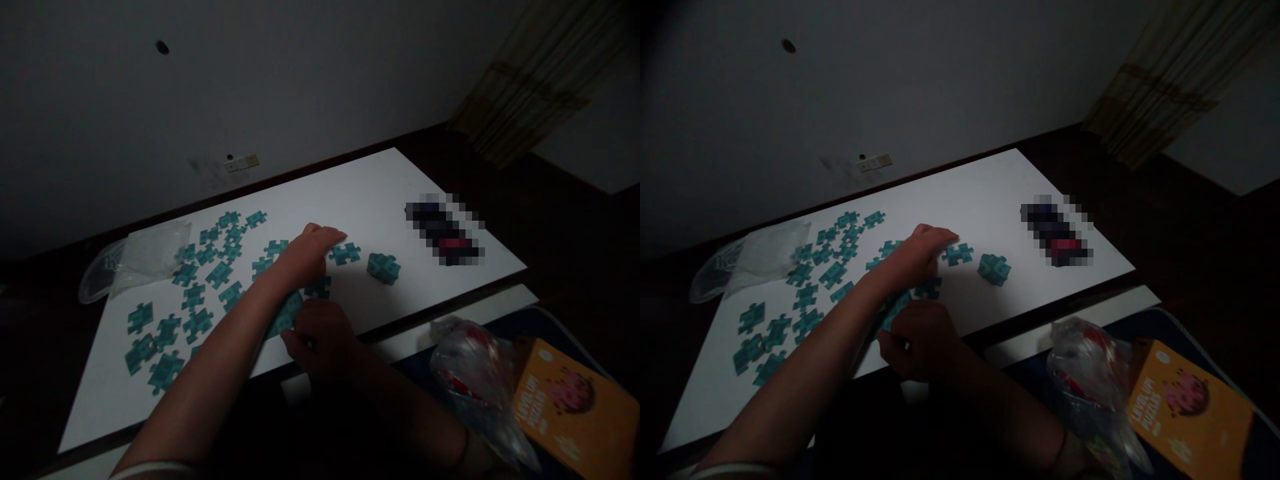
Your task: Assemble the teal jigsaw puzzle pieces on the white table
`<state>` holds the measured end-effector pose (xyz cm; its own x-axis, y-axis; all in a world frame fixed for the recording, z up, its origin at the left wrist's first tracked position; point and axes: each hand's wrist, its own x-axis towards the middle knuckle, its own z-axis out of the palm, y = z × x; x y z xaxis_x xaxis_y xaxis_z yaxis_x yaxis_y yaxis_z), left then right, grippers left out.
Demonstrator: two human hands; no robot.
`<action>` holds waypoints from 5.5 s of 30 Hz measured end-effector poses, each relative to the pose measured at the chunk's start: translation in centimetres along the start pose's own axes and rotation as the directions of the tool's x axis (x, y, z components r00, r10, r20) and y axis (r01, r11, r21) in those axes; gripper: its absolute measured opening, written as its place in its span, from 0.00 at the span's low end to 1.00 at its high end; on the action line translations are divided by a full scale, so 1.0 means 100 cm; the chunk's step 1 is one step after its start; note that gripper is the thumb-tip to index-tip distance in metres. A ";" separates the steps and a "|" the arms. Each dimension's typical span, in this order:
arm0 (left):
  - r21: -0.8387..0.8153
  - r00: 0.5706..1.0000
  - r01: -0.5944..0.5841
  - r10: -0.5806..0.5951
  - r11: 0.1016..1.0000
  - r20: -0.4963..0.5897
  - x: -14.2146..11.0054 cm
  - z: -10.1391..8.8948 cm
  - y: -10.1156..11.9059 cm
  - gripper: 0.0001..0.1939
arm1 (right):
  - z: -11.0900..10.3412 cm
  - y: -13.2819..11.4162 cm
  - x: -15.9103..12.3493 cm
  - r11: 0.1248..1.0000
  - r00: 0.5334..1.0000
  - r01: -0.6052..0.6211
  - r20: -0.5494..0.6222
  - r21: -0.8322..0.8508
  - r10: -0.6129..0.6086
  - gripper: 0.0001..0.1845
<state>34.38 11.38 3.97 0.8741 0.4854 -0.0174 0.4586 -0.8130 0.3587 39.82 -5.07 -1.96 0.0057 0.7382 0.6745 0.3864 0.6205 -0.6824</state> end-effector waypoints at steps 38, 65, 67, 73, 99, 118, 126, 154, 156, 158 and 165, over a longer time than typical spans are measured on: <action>0.245 0.989 -0.067 0.031 0.967 0.146 0.009 -0.019 -0.002 0.24 | -0.005 -0.005 -0.004 0.992 0.985 0.060 -0.165 0.110 -0.041 0.24; 0.151 0.974 0.134 -0.103 0.979 -0.201 -0.110 -0.001 0.030 0.22 | -0.100 0.029 -0.035 0.605 0.932 -0.358 -0.232 -0.711 0.278 0.22; 0.150 0.965 0.165 -0.128 0.975 -0.231 -0.144 0.022 0.037 0.25 | -0.121 0.035 -0.038 0.518 0.891 -0.445 -0.299 -0.731 0.343 0.33; 0.259 0.924 0.339 -0.269 0.904 -0.270 -0.181 0.081 0.050 0.33 | -0.151 0.054 -0.032 0.586 0.883 -0.382 -0.095 -0.714 0.459 0.27; 0.244 0.939 0.287 -0.221 0.926 -0.264 -0.194 0.085 0.057 0.32 | -0.173 0.105 0.032 0.726 0.828 -0.531 -0.087 -0.437 0.553 0.23; 0.152 0.938 0.305 -0.269 0.940 -0.219 -0.194 0.081 0.057 0.35 | -0.168 0.128 0.074 0.607 0.838 -0.460 -0.093 -0.648 0.537 0.14; 0.153 0.939 0.306 -0.271 0.940 -0.212 -0.194 0.085 0.056 0.34 | -0.186 0.072 0.001 0.642 0.879 -0.350 -0.004 -0.682 0.476 0.27; 0.217 0.915 0.229 -0.134 0.949 -0.381 -0.195 0.097 0.048 0.31 | -0.168 0.031 -0.066 0.517 0.867 -0.471 -0.266 -0.714 0.422 0.26; 0.216 0.915 0.236 -0.141 0.947 -0.379 -0.194 0.097 0.049 0.31 | -0.165 0.029 -0.066 0.561 0.876 -0.466 -0.271 -0.683 0.398 0.25; 0.226 0.919 0.237 -0.142 0.945 -0.369 -0.194 0.096 0.049 0.31 | -0.162 0.026 -0.064 0.604 0.888 -0.447 -0.248 -0.660 0.387 0.23; 0.227 0.919 0.231 -0.136 0.946 -0.371 -0.195 0.095 0.049 0.30 | -0.160 0.019 -0.047 0.648 0.912 -0.347 -0.085 -0.677 0.400 0.21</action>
<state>21.07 -5.15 -2.79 0.6815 0.6755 0.2816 0.6724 -0.7298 0.1235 55.29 -11.60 -1.96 0.2381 0.8996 0.3661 0.8733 -0.0334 -0.4860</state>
